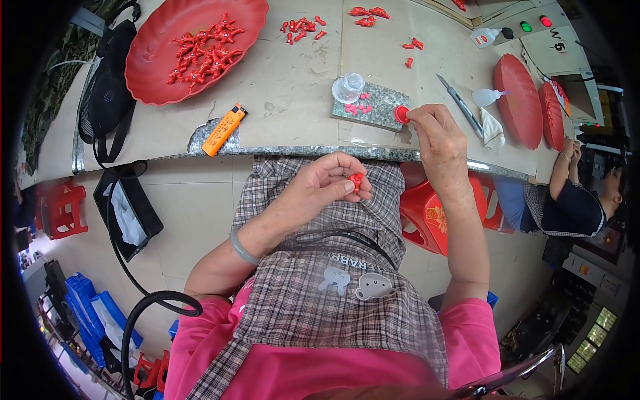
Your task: The person assembles small red plastic components by hand at a factory workstation.
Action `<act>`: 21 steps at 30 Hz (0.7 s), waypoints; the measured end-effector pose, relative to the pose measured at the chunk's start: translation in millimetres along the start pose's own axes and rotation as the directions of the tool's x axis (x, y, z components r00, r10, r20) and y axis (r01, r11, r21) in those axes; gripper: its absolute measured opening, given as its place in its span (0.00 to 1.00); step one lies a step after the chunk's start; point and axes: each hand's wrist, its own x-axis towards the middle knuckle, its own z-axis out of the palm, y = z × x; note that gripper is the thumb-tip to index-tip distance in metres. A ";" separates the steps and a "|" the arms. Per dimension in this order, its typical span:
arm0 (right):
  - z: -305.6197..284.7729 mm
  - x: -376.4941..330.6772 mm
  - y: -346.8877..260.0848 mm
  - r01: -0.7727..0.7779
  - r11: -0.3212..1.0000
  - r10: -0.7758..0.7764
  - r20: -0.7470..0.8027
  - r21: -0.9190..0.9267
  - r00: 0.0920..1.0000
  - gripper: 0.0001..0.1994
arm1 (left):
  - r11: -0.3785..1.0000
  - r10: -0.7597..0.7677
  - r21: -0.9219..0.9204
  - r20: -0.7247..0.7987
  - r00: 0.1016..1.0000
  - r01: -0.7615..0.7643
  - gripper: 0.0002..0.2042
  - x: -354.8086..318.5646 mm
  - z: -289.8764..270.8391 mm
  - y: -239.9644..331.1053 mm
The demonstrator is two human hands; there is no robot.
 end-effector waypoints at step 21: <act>-5.0 1.4 -0.2 0.038 0.998 -0.037 0.008 -0.042 0.999 0.08 | 1.000 -0.024 -0.016 -0.047 0.999 0.023 0.13 -0.9 3.5 2.5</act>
